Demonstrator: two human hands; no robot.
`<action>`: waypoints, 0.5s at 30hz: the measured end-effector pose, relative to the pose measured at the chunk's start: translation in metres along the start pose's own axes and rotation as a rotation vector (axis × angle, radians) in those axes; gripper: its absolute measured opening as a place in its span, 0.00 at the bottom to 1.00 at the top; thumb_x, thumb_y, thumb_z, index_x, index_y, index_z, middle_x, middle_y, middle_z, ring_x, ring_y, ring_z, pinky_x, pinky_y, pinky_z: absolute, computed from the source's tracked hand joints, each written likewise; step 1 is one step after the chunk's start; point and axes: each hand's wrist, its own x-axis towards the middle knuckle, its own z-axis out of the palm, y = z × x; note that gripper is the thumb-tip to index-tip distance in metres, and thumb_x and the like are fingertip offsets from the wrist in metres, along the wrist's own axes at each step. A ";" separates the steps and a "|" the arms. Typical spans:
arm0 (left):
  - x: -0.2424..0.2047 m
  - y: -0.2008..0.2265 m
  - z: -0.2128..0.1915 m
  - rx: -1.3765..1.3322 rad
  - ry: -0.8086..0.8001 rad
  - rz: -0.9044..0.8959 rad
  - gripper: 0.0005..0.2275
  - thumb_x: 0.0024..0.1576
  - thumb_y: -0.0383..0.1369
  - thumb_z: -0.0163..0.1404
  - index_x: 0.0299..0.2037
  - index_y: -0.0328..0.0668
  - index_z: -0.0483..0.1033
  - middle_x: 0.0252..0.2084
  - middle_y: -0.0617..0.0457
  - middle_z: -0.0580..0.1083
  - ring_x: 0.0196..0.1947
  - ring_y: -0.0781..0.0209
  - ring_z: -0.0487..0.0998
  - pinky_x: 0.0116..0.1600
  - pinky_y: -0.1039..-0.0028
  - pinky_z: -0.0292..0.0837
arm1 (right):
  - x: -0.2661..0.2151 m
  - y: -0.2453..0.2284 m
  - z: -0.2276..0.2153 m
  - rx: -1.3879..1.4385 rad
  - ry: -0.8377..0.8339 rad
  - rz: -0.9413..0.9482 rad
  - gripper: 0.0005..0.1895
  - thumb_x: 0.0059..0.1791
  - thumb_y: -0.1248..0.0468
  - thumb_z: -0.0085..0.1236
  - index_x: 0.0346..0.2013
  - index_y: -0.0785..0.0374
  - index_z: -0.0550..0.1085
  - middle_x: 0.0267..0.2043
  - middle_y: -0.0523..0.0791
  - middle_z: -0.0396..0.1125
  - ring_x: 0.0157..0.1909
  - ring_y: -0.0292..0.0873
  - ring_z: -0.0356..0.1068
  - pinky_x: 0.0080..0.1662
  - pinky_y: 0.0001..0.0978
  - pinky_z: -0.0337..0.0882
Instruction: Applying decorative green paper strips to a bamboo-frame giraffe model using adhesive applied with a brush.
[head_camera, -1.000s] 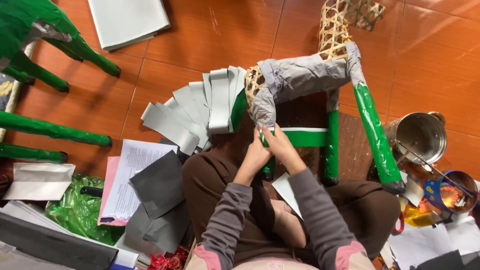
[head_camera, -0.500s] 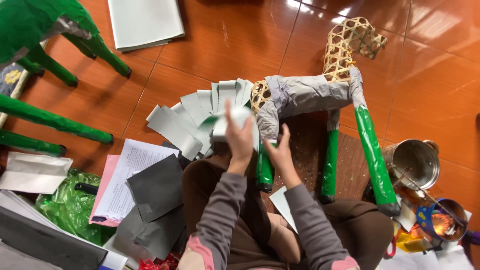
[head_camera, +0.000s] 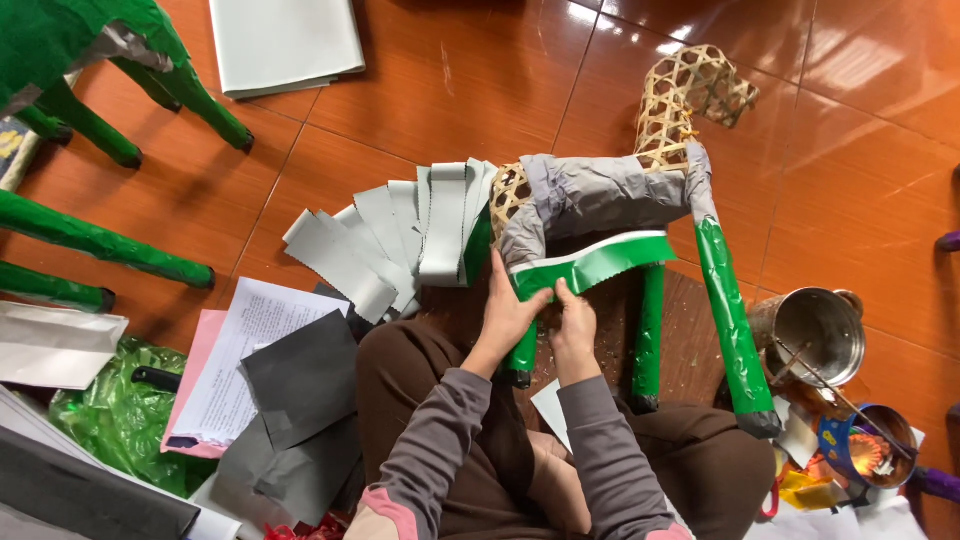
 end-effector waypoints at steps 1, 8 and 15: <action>0.004 0.005 -0.003 0.001 -0.002 0.002 0.53 0.52 0.39 0.68 0.76 0.34 0.33 0.66 0.20 0.61 0.61 0.26 0.70 0.58 0.54 0.70 | 0.020 0.018 -0.017 0.003 0.001 -0.001 0.15 0.54 0.56 0.63 0.34 0.67 0.75 0.29 0.44 0.71 0.27 0.39 0.67 0.31 0.32 0.68; 0.014 0.026 -0.008 -0.102 -0.286 -0.587 0.52 0.51 0.39 0.60 0.76 0.41 0.29 0.41 0.32 0.79 0.42 0.37 0.84 0.46 0.59 0.78 | -0.024 -0.017 0.001 -0.441 -0.028 -0.205 0.16 0.56 0.56 0.57 0.37 0.69 0.77 0.36 0.49 0.71 0.35 0.42 0.69 0.38 0.34 0.67; 0.014 0.014 -0.007 -0.195 -0.377 -0.494 0.53 0.52 0.38 0.59 0.75 0.35 0.23 0.46 0.29 0.77 0.45 0.35 0.81 0.47 0.59 0.77 | 0.020 -0.026 0.053 -0.778 -0.329 -0.338 0.30 0.58 0.45 0.44 0.56 0.70 0.73 0.44 0.47 0.75 0.45 0.41 0.73 0.48 0.34 0.72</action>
